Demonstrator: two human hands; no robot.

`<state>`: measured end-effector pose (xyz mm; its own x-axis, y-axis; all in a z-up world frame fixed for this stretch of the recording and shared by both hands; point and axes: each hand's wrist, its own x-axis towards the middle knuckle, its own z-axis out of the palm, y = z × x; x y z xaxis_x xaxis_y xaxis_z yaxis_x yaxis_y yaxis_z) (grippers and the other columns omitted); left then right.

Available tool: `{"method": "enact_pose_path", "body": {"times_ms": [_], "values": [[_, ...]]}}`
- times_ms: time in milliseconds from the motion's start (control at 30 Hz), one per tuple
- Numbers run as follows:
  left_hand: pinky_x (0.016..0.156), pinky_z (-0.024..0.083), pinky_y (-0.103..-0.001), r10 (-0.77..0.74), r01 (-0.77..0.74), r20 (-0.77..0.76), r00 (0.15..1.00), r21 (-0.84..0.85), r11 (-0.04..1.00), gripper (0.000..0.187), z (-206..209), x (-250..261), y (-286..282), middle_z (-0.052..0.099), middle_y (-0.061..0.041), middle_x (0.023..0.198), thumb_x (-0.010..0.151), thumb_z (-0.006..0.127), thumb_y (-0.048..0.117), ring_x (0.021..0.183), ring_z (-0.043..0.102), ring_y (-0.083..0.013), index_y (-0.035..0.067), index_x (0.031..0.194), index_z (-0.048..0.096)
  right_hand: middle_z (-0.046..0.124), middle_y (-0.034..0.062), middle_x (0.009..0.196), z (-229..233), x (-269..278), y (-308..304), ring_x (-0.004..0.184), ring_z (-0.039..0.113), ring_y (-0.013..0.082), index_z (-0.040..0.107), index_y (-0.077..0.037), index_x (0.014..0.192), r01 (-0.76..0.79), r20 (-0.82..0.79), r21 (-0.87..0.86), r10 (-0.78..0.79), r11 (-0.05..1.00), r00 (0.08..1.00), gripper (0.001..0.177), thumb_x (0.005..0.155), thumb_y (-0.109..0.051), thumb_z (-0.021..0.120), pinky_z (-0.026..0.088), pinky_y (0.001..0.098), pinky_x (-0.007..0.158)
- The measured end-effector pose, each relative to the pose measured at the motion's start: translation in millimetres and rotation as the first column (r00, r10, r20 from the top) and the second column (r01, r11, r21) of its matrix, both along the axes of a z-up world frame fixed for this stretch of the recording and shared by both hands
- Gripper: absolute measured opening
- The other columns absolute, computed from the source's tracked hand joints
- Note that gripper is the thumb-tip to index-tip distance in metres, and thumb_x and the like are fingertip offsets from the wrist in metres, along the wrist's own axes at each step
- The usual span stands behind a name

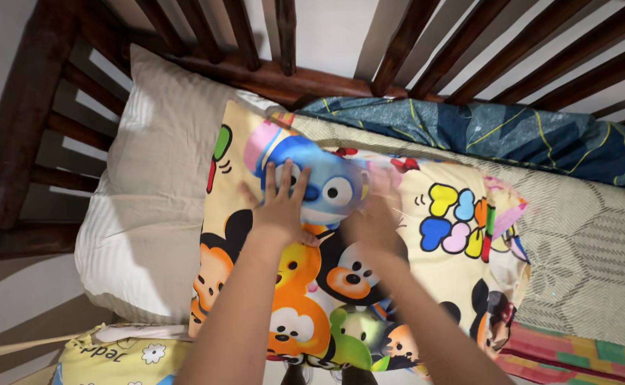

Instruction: The person folds a yellow pillowcase with cartoon characters, places it on a chair, then folds a white pillowcase and places it on the chair. Finally, the person folds a patterned mat on the wooden bench.

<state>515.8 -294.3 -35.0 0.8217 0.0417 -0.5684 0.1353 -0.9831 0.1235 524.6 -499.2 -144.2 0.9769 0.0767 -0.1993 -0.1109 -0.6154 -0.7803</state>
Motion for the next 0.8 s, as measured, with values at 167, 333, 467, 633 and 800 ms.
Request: {"method": "enact_pose_path", "body": {"times_ms": [167, 333, 467, 633, 800], "values": [[0.107, -0.001, -0.081, -0.171, 0.158, 0.591, 0.789, 0.074, 0.985, 0.129, -23, -3, 15, 0.003, -0.005, 0.169, 0.060, 0.084, 0.071, 0.155, -0.006, -0.0345, 0.027, 0.158, 0.013, 0.061, 0.0151, 0.135, 63, 7, 93, 0.134, 0.052, 0.0375, 0.057, -0.012, 0.143, -0.113, 0.478, -0.580, 0.450, 0.806, 0.755, 0.053, 0.092, -0.026, 0.060, 0.020, 0.0600, 0.121], [0.119, -0.005, -0.072, -0.232, 0.245, 0.246, 0.941, -0.024, 0.969, 0.122, -5, -25, 14, 0.008, -0.001, 0.169, 0.068, 0.070, 0.078, 0.157, -0.002, -0.0209, 0.021, 0.160, 0.015, 0.071, 0.0084, 0.090, -4, -25, -70, 0.101, 0.066, 0.0283, 0.073, -0.011, 0.134, 0.181, 0.561, -0.349, 0.050, 0.920, 0.827, 0.049, 0.086, -0.023, 0.067, 0.030, 0.0504, 0.119], [0.123, 0.012, -0.069, -0.240, 0.327, 0.539, 0.807, -0.070, 0.942, 0.095, -34, -30, 41, 0.024, -0.001, 0.170, 0.085, 0.063, 0.067, 0.153, 0.018, -0.0176, 0.021, 0.161, 0.028, 0.038, 0.0343, 0.154, -62, -89, -217, 0.141, 0.036, 0.0500, 0.037, 0.002, 0.155, 0.273, 0.368, -0.281, -0.160, 0.920, 0.916, 0.065, 0.102, -0.028, 0.056, 0.032, 0.0599, 0.114], [0.130, 0.027, -0.059, 0.269, -0.036, 0.621, 0.736, -0.361, 0.932, 0.076, -54, -31, 103, 0.041, -0.011, 0.162, 0.098, 0.048, 0.047, 0.148, 0.038, -0.0281, 0.011, 0.164, 0.035, 0.029, 0.0219, 0.165, -74, -140, -260, 0.146, 0.033, 0.0485, 0.058, -0.013, 0.123, -0.033, 0.116, -0.885, 0.290, 0.464, 0.950, 0.036, 0.089, -0.023, 0.055, 0.038, 0.0573, 0.116], [0.107, 0.031, -0.062, 0.280, -0.232, 0.822, 0.497, -0.185, 0.955, 0.077, -74, -43, -22, 0.040, -0.016, 0.160, 0.089, 0.056, 0.035, 0.142, 0.038, -0.0403, 0.006, 0.157, 0.034, 0.033, 0.0292, 0.160, -33, -139, -157, 0.152, 0.029, 0.0495, 0.045, 0.001, 0.141, 0.210, 0.445, -0.351, -0.035, 0.913, 0.895, 0.042, 0.104, -0.018, 0.043, 0.031, 0.0537, 0.120]]}}
